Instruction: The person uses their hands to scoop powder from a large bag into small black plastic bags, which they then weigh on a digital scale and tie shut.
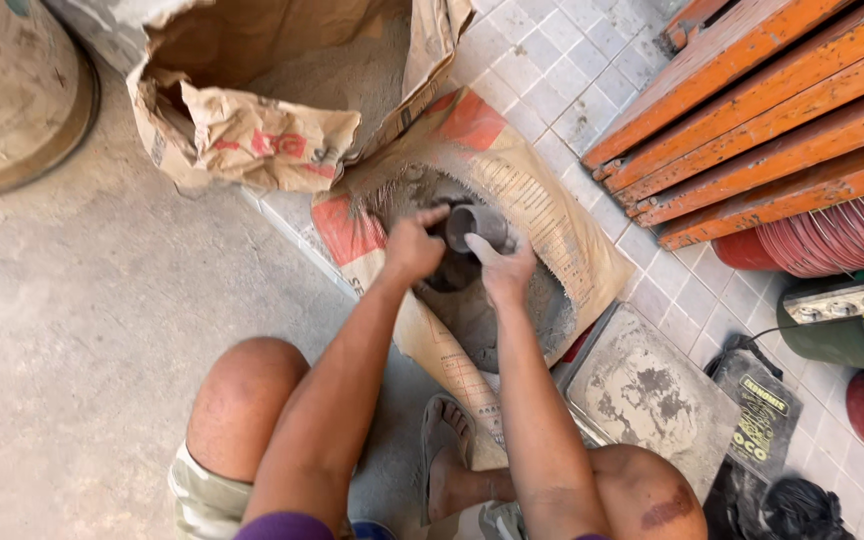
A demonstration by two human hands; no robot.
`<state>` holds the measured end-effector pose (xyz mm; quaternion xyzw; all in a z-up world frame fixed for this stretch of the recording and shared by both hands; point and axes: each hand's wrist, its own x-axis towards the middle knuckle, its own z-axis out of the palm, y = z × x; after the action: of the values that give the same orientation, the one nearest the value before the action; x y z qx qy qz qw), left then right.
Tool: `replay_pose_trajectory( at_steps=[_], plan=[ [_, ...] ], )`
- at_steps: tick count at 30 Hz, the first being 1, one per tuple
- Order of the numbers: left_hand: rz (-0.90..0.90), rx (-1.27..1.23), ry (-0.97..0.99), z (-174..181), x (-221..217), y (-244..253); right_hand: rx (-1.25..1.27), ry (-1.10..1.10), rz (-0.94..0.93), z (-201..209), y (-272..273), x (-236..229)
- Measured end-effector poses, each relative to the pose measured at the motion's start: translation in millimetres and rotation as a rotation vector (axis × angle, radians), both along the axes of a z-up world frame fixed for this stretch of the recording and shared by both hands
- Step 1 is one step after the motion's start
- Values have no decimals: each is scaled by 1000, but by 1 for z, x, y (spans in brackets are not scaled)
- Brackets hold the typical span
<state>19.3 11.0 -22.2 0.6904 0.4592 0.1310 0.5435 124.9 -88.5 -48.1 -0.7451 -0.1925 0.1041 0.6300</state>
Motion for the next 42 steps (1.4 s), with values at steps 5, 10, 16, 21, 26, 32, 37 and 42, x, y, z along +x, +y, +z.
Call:
replay_pose_trajectory(
  at_steps=[5, 10, 16, 21, 26, 32, 37, 42],
  plan=[
    [164, -15, -65, -4, -6, 12, 65, 598, 65, 26, -33, 21],
    [12, 15, -92, 9, -5, 2, -328, 603, 338, 14, -78, 37],
    [-150, -9, -122, 20, -9, 1, -976, 333, 443, -35, -80, 26],
    [-124, 105, 13, 0, -9, 5, -751, 162, 212, 24, -56, 6],
    [-143, 41, -113, 21, -16, -5, -782, 112, 84, -55, -28, 19],
    [-92, 177, 106, 7, -16, 4, -398, 53, -77, -11, -14, 3],
    [-30, 190, 77, -11, -5, 4, -129, 10, -26, -12, -4, 11],
    [45, 170, -30, 7, -11, 8, -192, -41, -100, -46, -9, 35]
  ],
)
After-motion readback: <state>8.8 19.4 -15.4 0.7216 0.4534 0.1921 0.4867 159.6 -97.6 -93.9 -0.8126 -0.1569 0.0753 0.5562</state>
